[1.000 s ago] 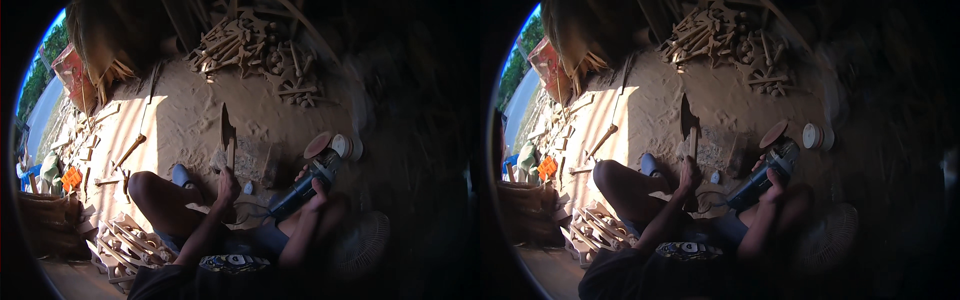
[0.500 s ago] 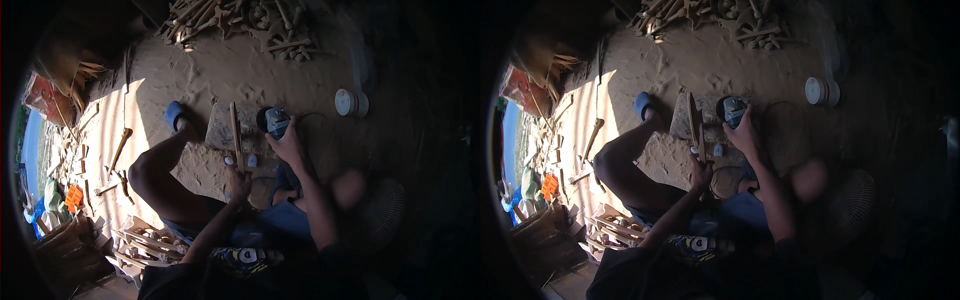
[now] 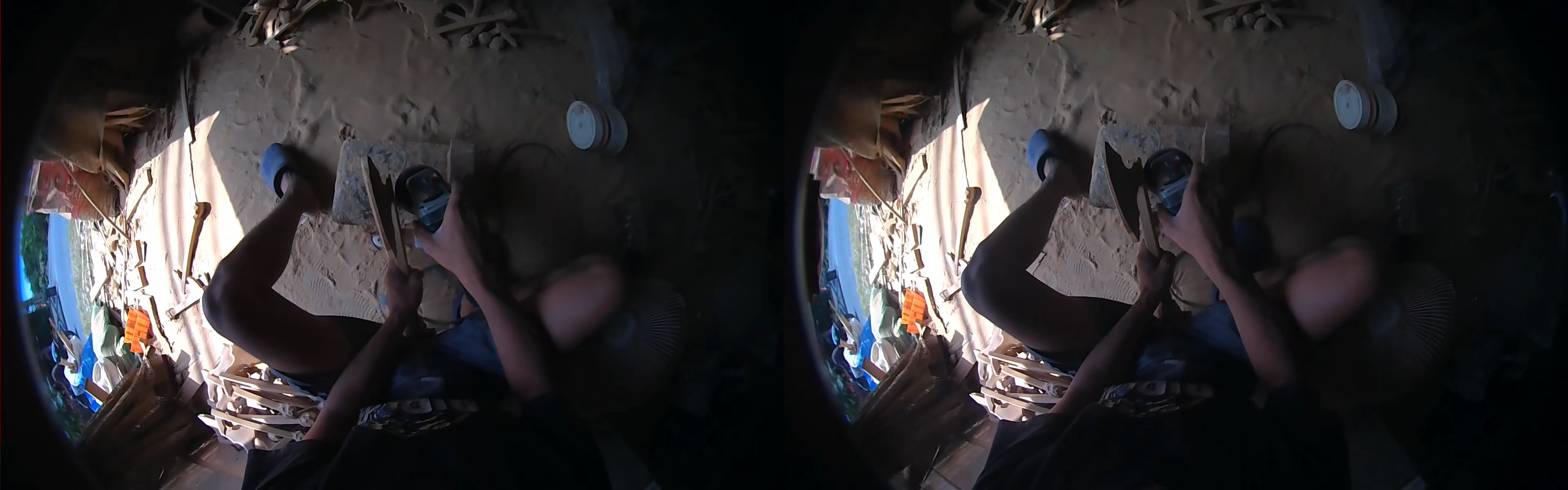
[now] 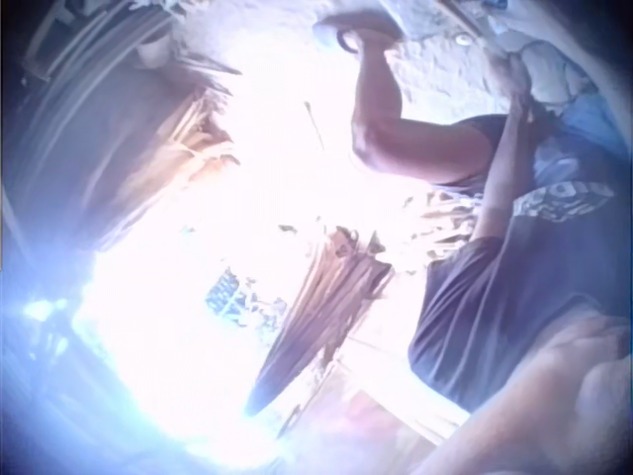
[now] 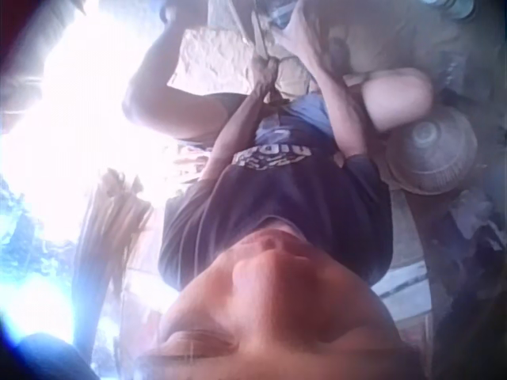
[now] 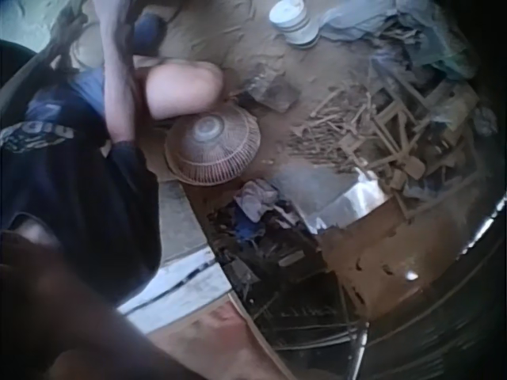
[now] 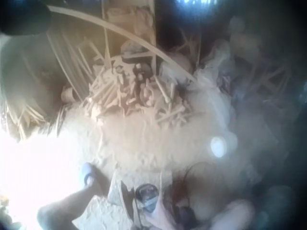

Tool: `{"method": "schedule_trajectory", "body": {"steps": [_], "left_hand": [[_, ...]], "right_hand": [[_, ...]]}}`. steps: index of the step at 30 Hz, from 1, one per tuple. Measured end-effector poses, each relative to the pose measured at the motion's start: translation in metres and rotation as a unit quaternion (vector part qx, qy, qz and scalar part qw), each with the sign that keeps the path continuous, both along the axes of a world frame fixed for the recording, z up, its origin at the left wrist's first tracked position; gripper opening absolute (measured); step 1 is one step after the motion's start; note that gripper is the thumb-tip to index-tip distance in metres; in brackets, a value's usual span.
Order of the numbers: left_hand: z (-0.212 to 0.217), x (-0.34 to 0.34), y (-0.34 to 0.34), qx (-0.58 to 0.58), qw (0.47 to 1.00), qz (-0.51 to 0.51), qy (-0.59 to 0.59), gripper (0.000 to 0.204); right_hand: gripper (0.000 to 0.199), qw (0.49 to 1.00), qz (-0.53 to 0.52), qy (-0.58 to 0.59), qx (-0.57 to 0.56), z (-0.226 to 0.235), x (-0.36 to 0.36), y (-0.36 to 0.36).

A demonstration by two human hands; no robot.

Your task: The person sands the surface of a wooden axe using an angle grinder, turning the axe over and applying a substance from a bottle to the wood.

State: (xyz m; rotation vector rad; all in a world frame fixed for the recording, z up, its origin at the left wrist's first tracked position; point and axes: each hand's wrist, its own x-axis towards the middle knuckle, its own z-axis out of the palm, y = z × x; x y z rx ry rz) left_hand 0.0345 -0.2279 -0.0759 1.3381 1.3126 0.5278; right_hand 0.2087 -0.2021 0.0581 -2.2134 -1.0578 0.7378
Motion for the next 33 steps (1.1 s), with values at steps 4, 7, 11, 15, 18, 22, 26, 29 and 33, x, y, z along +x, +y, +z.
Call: {"method": "schedule_trajectory", "body": {"steps": [4,7,11,15,18,22,26,29,33], "left_hand": [[0.005,0.003,0.002,0.0,1.0,-0.008,0.015,0.032],[0.001,0.003,0.002,-0.013,0.999,-0.002,0.039,0.03],[-0.01,0.0,0.002,0.027,0.999,0.016,0.014,0.029],[0.0,0.007,0.003,0.011,1.0,0.018,0.006,0.028],[0.001,0.005,0.004,-0.001,1.0,0.001,0.016,0.027],[-0.01,0.001,0.003,0.027,0.999,0.024,0.01,0.023],[-0.002,0.0,0.002,0.014,1.0,-0.005,0.018,0.023],[0.015,0.004,0.003,-0.002,0.999,0.01,0.031,0.025],[0.005,-0.003,0.003,-0.009,0.999,-0.001,0.035,0.026]], "right_hand": [[0.105,0.999,0.004,0.031,-0.041,0.001,0.0,0.0],[0.105,1.0,0.009,-0.002,-0.026,-0.003,-0.006,-0.002],[0.101,0.998,0.009,0.017,-0.059,0.009,-0.013,0.002],[0.098,0.998,0.026,-0.059,-0.02,0.0,-0.009,-0.003],[0.101,0.996,0.042,-0.082,-0.019,-0.002,-0.01,-0.002],[0.102,0.996,0.033,-0.087,-0.004,0.001,-0.014,0.007],[0.1,0.996,0.02,-0.081,0.007,-0.001,-0.012,0.015],[0.101,0.997,0.024,-0.071,-0.013,0.005,-0.007,0.027],[0.101,0.998,0.03,-0.011,-0.046,0.017,-0.005,0.046]]}}
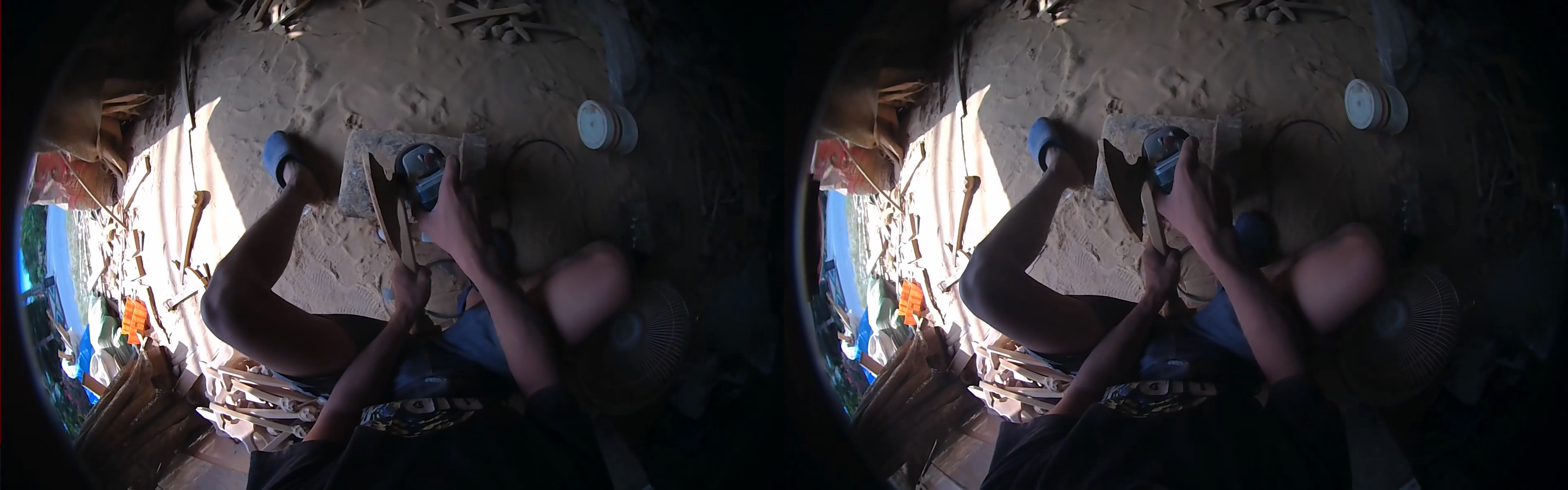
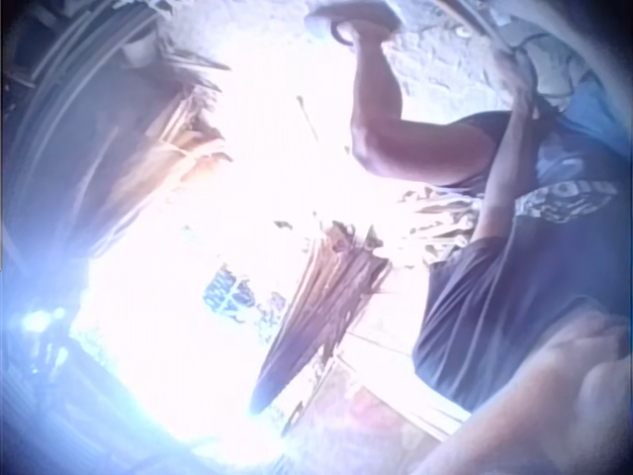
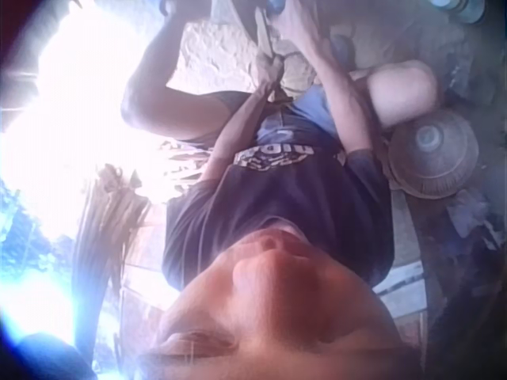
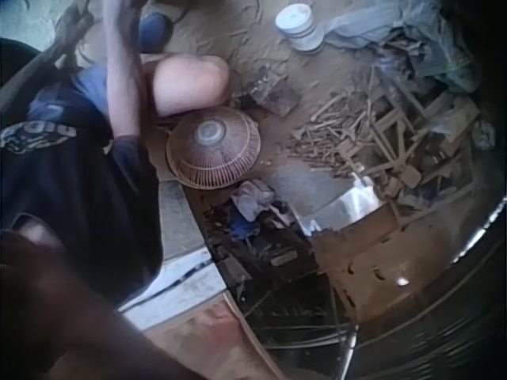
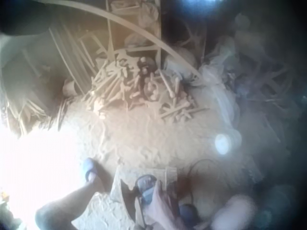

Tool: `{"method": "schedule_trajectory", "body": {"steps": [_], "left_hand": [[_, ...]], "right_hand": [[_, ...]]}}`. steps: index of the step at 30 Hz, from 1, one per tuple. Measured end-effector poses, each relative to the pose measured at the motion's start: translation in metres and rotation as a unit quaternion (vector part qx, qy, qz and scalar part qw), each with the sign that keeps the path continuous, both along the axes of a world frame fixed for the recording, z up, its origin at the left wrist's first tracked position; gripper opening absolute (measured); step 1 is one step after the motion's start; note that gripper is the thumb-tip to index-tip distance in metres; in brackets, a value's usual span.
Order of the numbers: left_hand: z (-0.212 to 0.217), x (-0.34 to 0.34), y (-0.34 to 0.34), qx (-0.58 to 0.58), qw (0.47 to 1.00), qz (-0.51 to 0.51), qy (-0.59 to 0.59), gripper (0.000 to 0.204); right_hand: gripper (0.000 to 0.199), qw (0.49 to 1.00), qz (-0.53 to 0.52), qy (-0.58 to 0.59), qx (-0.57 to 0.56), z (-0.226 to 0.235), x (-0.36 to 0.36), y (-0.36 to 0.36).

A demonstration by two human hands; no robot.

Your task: The person sands the surface of a wooden axe using an angle grinder, turning the axe over and applying a substance from a bottle to the wood.

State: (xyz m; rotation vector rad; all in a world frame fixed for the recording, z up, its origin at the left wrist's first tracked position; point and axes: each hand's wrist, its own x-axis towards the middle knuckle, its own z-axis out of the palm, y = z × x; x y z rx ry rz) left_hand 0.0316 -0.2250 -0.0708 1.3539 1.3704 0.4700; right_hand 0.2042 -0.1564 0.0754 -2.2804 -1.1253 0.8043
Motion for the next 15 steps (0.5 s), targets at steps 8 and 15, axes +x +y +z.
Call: {"method": "schedule_trajectory", "body": {"steps": [8,15], "left_hand": [[-0.028,-0.02,0.004,-0.084,0.995,-0.02,-0.058,0.055],[0.084,-0.023,0.092,-0.031,0.883,0.209,-0.419,0.062]], "right_hand": [[0.1,1.0,-0.005,0.002,0.014,-0.004,0.003,0.018],[0.105,0.992,-0.085,0.032,0.087,-0.003,0.024,-0.03]]}}
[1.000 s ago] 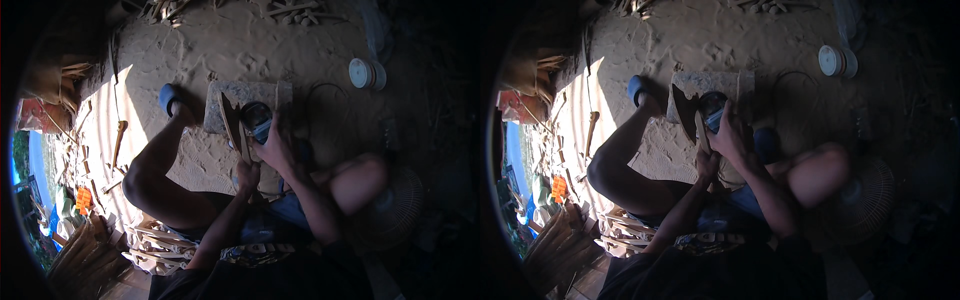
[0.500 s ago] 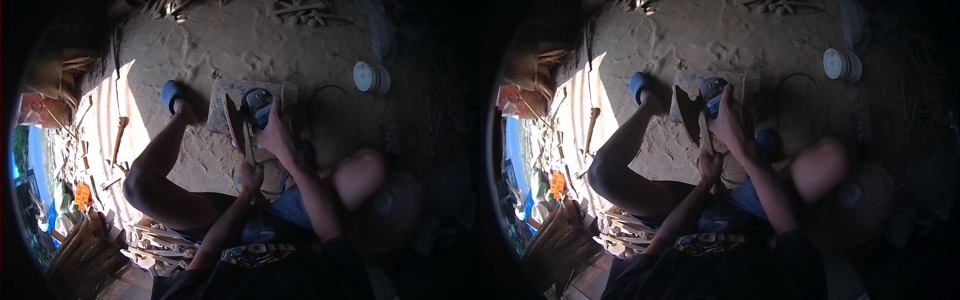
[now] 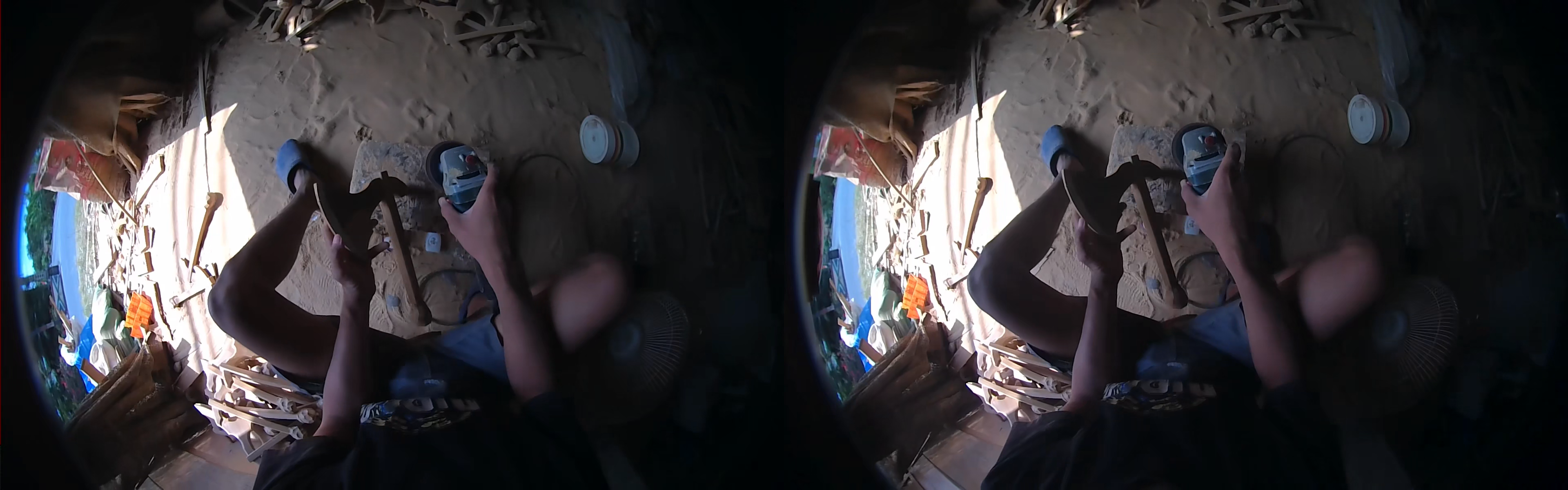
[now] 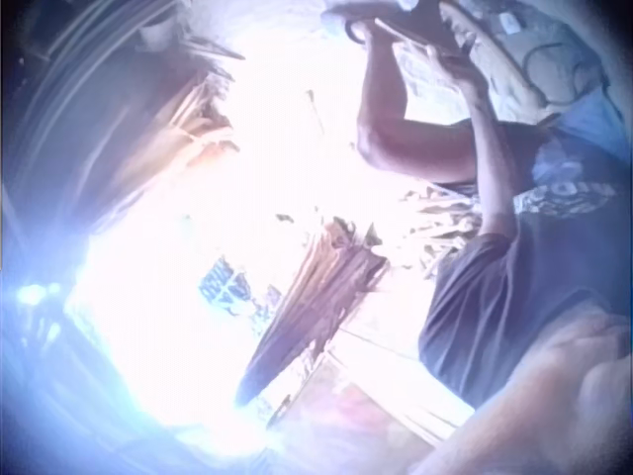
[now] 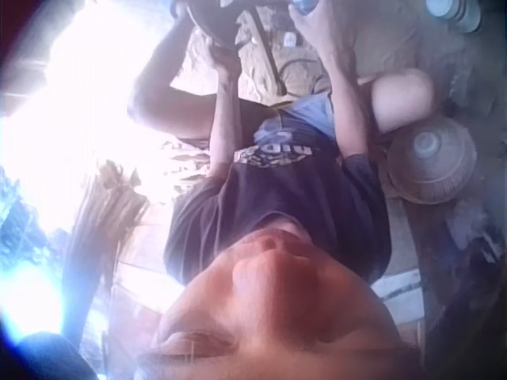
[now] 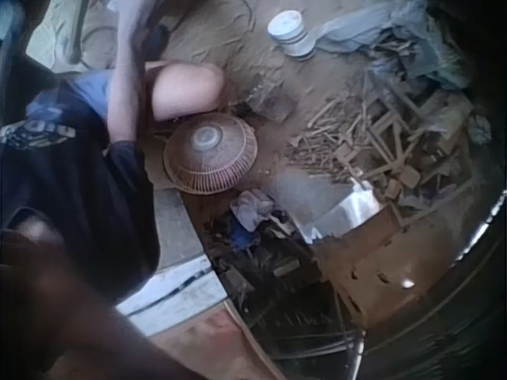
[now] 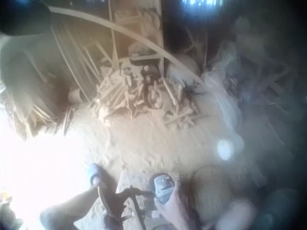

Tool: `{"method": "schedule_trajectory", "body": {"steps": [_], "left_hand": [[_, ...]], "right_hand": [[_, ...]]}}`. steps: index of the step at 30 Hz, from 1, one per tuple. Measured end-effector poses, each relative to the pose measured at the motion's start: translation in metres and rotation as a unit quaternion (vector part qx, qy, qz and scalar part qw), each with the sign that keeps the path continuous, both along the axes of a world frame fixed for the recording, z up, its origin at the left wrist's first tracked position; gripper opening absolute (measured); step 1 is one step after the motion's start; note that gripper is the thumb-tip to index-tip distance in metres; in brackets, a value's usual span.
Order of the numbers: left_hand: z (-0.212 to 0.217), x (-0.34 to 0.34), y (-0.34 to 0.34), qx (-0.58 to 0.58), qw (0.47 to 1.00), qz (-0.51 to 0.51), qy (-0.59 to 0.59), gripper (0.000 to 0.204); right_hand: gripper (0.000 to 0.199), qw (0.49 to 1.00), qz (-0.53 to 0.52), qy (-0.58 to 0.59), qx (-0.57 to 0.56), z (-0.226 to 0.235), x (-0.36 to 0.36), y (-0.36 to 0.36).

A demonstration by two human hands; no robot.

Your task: The person sands the surface of a wooden axe using an angle grinder, turning the axe over and applying a substance from a bottle to the wood.

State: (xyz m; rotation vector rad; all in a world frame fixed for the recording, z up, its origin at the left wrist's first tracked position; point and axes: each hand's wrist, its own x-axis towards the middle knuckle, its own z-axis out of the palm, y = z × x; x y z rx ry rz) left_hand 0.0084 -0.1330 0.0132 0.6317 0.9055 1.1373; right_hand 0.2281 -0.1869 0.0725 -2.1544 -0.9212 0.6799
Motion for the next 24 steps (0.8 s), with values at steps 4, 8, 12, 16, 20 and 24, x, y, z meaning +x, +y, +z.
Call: {"method": "schedule_trajectory", "body": {"steps": [4,8,12,16,20,24], "left_hand": [[-0.004,-0.005,0.026,-0.006,0.948,-0.054,0.312,0.053],[0.046,0.015,0.035,0.142,0.953,-0.052,0.264,0.039],[0.137,0.042,0.064,0.302,0.89,-0.08,0.331,0.035],[0.18,0.052,0.111,0.506,0.739,-0.08,0.438,0.034],[0.167,0.072,0.113,0.47,0.653,-0.282,0.523,0.036],[0.091,0.052,0.113,0.557,0.527,-0.351,0.538,0.043]], "right_hand": [[0.107,0.995,-0.027,-0.074,0.054,-0.007,0.011,-0.015],[0.104,0.993,-0.06,-0.096,0.036,0.009,0.025,-0.031],[0.097,0.991,-0.088,-0.041,0.09,0.049,0.043,-0.043],[0.092,0.99,-0.092,-0.072,0.073,0.061,0.05,-0.047],[0.091,0.991,-0.082,-0.095,0.039,0.037,0.06,-0.052],[0.105,0.989,-0.032,-0.124,0.071,-0.029,0.039,-0.038]]}}
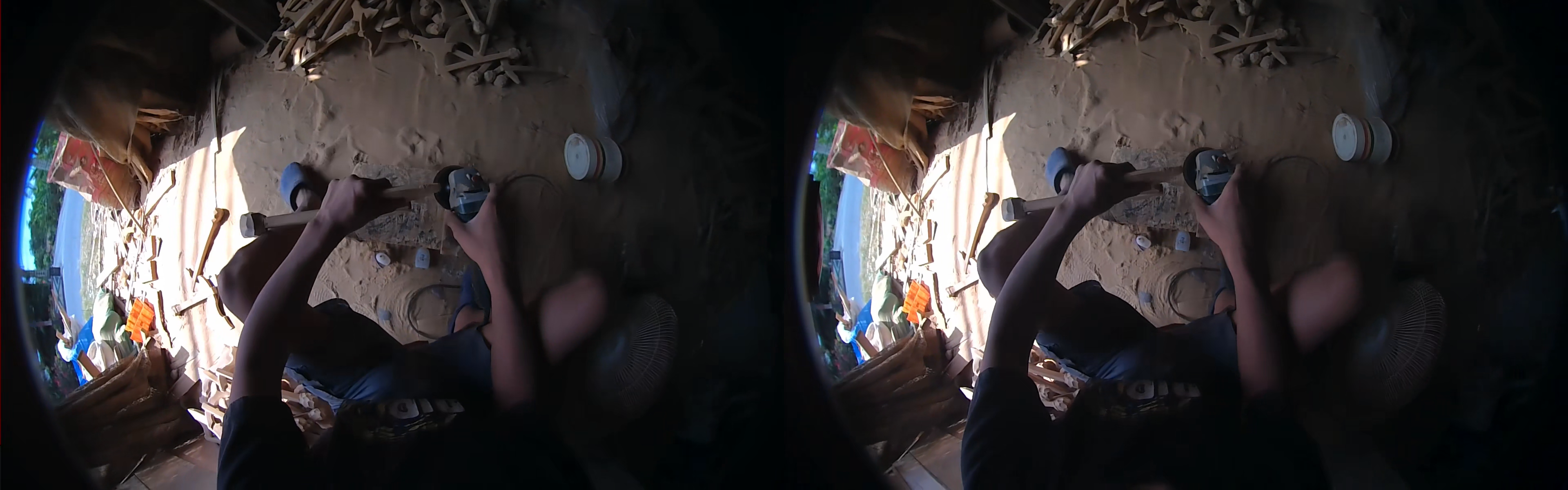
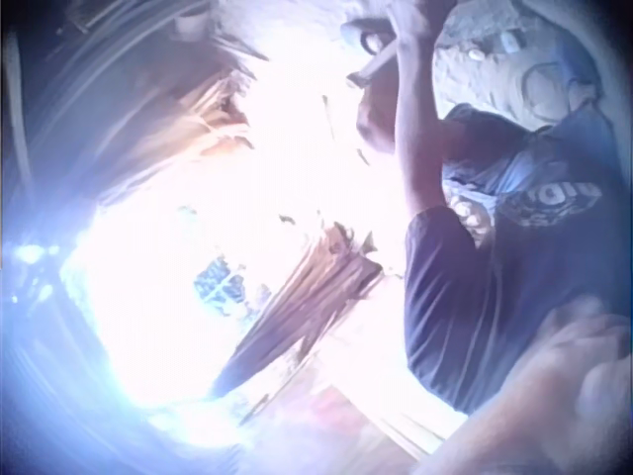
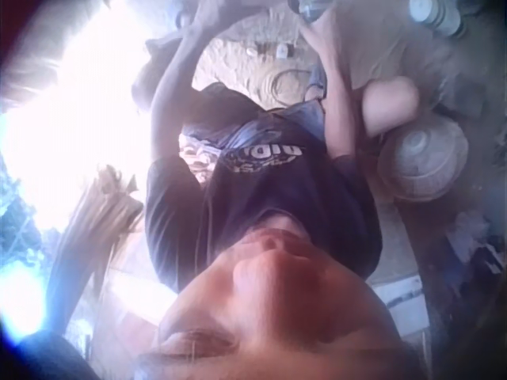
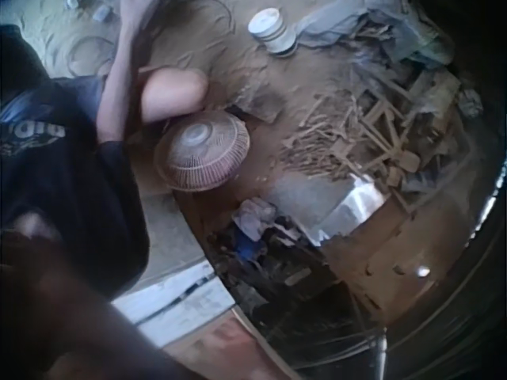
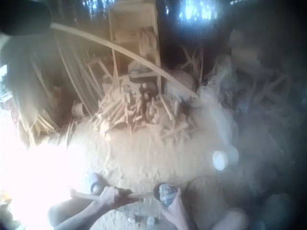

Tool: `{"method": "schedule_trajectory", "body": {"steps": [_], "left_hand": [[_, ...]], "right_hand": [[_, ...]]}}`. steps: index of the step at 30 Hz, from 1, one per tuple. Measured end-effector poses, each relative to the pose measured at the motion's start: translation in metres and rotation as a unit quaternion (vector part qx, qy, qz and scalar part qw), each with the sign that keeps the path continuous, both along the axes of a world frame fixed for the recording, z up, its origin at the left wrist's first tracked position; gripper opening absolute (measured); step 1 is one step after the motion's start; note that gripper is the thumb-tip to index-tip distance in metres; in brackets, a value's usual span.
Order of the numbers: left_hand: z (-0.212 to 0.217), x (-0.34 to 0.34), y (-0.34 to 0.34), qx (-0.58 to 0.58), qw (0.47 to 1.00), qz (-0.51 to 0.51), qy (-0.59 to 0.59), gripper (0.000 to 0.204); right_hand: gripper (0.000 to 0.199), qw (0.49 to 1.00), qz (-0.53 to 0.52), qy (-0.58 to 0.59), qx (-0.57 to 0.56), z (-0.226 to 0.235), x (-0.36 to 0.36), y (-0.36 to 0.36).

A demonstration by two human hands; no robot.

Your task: The person sands the surface of a wooden axe using an angle grinder, turning the axe over and applying a substance from a bottle to the wood.

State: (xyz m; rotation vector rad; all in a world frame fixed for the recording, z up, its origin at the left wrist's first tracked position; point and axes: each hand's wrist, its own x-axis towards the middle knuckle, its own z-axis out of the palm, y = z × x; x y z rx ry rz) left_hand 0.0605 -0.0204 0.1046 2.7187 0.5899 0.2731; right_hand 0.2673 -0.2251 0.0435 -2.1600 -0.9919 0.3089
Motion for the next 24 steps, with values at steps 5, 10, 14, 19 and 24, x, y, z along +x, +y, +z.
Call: {"method": "schedule_trajectory", "body": {"steps": [5,10,14,19,24], "left_hand": [[-0.035,0.003,-0.011,-0.015,1.0,0.025,-0.011,0.036],[-0.038,0.0,0.005,-0.048,0.997,0.064,-0.006,0.041],[-0.041,0.002,0.011,-0.033,0.996,0.082,-0.004,0.042],[-0.039,0.007,0.01,-0.047,0.993,0.103,0.009,0.045],[-0.041,0.008,0.012,-0.048,0.994,0.096,0.01,0.047]], "right_hand": [[0.101,0.995,0.028,0.065,-0.067,0.004,-0.018,0.007],[0.102,0.994,0.056,0.059,-0.077,0.006,-0.03,0.018],[0.102,0.987,0.068,0.103,-0.104,-0.001,-0.032,0.026],[0.1,0.994,0.069,0.069,-0.055,-0.021,-0.037,0.027],[0.092,0.996,0.075,-0.007,-0.049,-0.021,-0.041,0.027]]}}
